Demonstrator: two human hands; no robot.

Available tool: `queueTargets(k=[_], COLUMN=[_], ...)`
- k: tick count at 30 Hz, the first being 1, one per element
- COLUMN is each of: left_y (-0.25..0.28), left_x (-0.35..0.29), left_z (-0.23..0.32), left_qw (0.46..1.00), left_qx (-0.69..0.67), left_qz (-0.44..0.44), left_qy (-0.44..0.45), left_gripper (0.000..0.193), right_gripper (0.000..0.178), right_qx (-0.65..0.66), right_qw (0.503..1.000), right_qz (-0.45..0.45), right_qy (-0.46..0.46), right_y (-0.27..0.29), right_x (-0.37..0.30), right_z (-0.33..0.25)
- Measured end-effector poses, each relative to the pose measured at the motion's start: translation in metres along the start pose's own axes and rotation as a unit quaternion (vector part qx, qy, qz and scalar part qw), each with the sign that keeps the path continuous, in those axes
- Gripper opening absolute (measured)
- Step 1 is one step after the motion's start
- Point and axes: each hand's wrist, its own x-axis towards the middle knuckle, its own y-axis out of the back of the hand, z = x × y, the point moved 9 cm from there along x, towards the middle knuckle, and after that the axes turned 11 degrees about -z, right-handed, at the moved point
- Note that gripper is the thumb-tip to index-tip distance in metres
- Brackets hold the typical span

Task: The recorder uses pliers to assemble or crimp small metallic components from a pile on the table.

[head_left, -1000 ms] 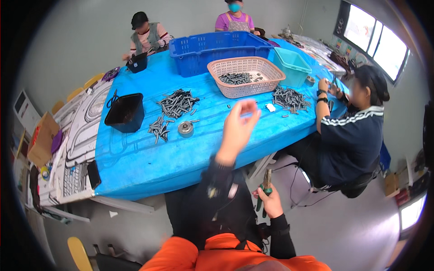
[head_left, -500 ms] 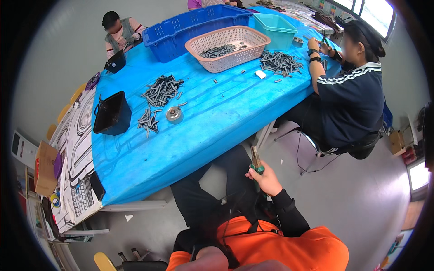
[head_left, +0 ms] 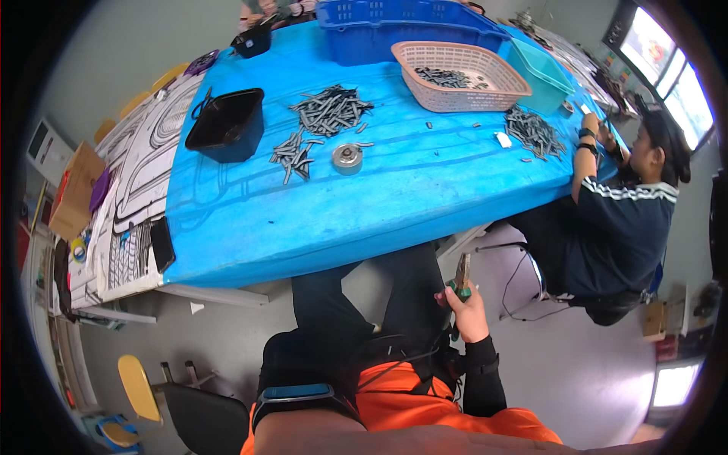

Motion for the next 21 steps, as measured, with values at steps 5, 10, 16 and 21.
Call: queueTargets(k=[5, 10, 16, 21], left_y=[-0.003, -0.007, 0.103, 0.299], left_x=[-0.005, -0.055, -0.037, -0.064], left_z=[-0.03, -0.083, 0.002, 0.17], left_qw=[0.988, 0.955, 0.557, 0.279], left_qx=[-0.063, -0.131, 0.742, 0.831], left_qz=[-0.039, 0.132, -0.036, 0.242], left_qy=[0.133, 0.229, 0.372, 0.415], left_gripper=[0.07, 0.071, 0.018, 0.033], right_gripper=[0.013, 0.017, 0.017, 0.017], right_qx=[0.009, 0.013, 0.03, 0.048], right_qw=[1.0, 0.999, 0.998, 0.998], right_qz=[0.007, -0.045, -0.012, 0.004], right_qy=[0.014, 0.026, 0.049, 0.031], right_y=[0.004, -0.009, 0.009, 0.02], right_x=[0.003, 0.016, 0.003, 0.012], right_z=[-0.008, 0.01, -0.003, 0.005])
